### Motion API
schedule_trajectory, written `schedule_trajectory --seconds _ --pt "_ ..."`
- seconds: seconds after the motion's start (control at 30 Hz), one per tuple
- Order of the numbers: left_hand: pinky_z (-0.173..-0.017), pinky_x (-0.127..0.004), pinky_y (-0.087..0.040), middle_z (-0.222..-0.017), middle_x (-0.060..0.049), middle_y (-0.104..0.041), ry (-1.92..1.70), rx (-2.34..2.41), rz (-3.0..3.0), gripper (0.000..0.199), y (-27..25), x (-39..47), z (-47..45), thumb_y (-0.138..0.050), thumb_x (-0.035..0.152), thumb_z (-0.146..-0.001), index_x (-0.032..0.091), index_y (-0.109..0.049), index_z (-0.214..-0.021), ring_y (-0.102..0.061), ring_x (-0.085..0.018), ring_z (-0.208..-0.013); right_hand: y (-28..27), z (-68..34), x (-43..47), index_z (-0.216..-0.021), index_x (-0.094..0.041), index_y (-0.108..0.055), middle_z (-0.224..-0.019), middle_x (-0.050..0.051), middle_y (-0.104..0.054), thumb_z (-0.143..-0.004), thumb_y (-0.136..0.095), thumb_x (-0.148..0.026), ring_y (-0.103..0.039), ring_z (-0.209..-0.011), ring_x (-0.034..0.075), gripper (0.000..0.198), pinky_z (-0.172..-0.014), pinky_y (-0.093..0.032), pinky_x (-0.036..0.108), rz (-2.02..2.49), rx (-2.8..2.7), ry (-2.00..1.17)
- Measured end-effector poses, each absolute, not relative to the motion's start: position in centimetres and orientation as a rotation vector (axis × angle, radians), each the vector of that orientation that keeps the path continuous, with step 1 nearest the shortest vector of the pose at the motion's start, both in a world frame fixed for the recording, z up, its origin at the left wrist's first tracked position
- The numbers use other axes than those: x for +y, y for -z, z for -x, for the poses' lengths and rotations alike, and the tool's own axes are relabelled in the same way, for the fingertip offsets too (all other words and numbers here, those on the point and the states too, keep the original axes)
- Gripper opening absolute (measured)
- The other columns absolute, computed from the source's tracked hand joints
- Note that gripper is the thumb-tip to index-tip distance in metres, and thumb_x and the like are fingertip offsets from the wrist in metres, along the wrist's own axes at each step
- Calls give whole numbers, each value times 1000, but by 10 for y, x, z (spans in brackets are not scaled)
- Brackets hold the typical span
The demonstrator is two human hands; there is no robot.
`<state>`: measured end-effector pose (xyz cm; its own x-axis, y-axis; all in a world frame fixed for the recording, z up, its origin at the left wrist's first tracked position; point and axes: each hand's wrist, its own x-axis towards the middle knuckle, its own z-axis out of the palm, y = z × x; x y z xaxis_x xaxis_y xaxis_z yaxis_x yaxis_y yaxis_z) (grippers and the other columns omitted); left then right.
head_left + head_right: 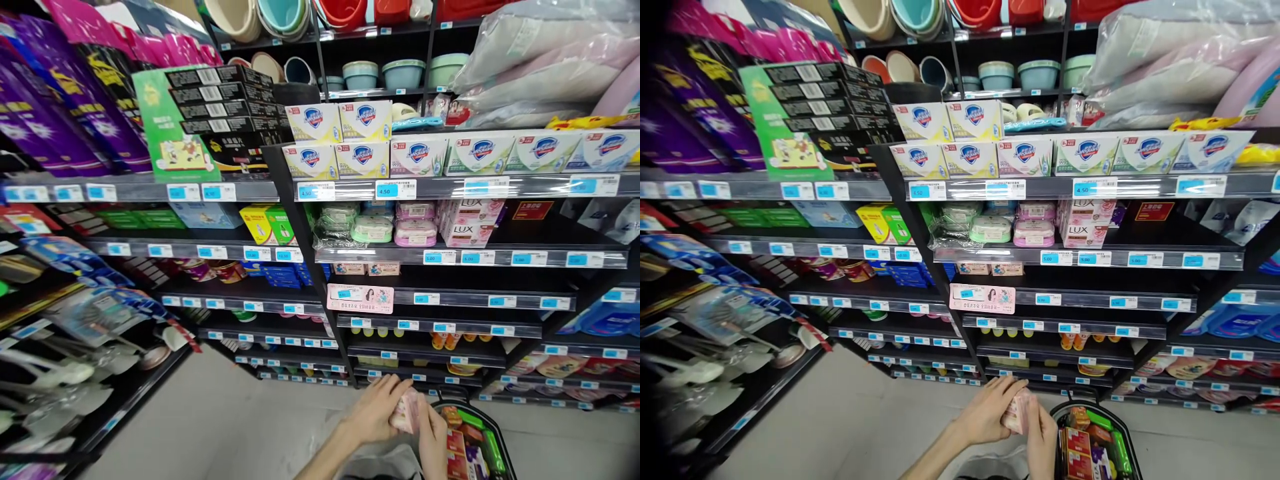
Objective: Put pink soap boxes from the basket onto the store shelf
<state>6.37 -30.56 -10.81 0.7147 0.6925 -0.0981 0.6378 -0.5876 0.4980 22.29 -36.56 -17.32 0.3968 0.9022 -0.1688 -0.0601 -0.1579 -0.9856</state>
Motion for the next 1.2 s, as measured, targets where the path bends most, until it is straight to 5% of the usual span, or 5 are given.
schedule_trajectory --seconds 0.1,0.2,0.57,0.87,1.2 --pt "-99 -44 -50 -130 -13 -62 -173 931 -2591 79 106 -287 -55 -71 26 -78 24 -44 -152 -61 -32 -115 169 -225 -366 -88 -17 -85 -99 13 -84 -70 -74 -82 -75 -95 35 68 -79 -63 37 1412 -740 -1056" --pt "-95 -40 -48 -123 -10 -63 -232 940 -2782 70 86 -257 -40 -65 20 -82 26 -46 -149 -60 -29 -111 166 -226 -367 -105 -19 -85 -116 17 -82 -73 -75 -77 -79 -93 37 68 -75 -66 41 1328 -733 -1150" --pt "-107 -42 -46 -147 -15 -59 -383 1437 -3058 77 -24 -108 12 -65 12 -78 18 -45 -153 -57 -32 -132 166 -215 -377 -98 -19 -85 -95 17 -85 -78 -69 -81 -78 -75 32 67 -65 -61 38 1282 -916 -1260" --pt "-108 -43 -50 -139 -17 -68 -242 1643 -3016 88 -18 -49 41 -58 1 -77 19 -40 -161 -64 -35 -128 177 -224 -370 -91 -21 -85 -90 16 -85 -62 -77 -87 -77 -70 31 73 -57 -57 35 1235 -808 -1428" --pt "-109 -44 -49 -147 -20 -60 -170 1579 -3018 70 4 -31 47 -60 21 -94 20 -42 -161 -57 -38 -135 182 -227 -375 -93 -21 -86 -91 16 -85 -70 -76 -82 -76 -71 30 66 -59 -56 36 1256 -836 -1416"
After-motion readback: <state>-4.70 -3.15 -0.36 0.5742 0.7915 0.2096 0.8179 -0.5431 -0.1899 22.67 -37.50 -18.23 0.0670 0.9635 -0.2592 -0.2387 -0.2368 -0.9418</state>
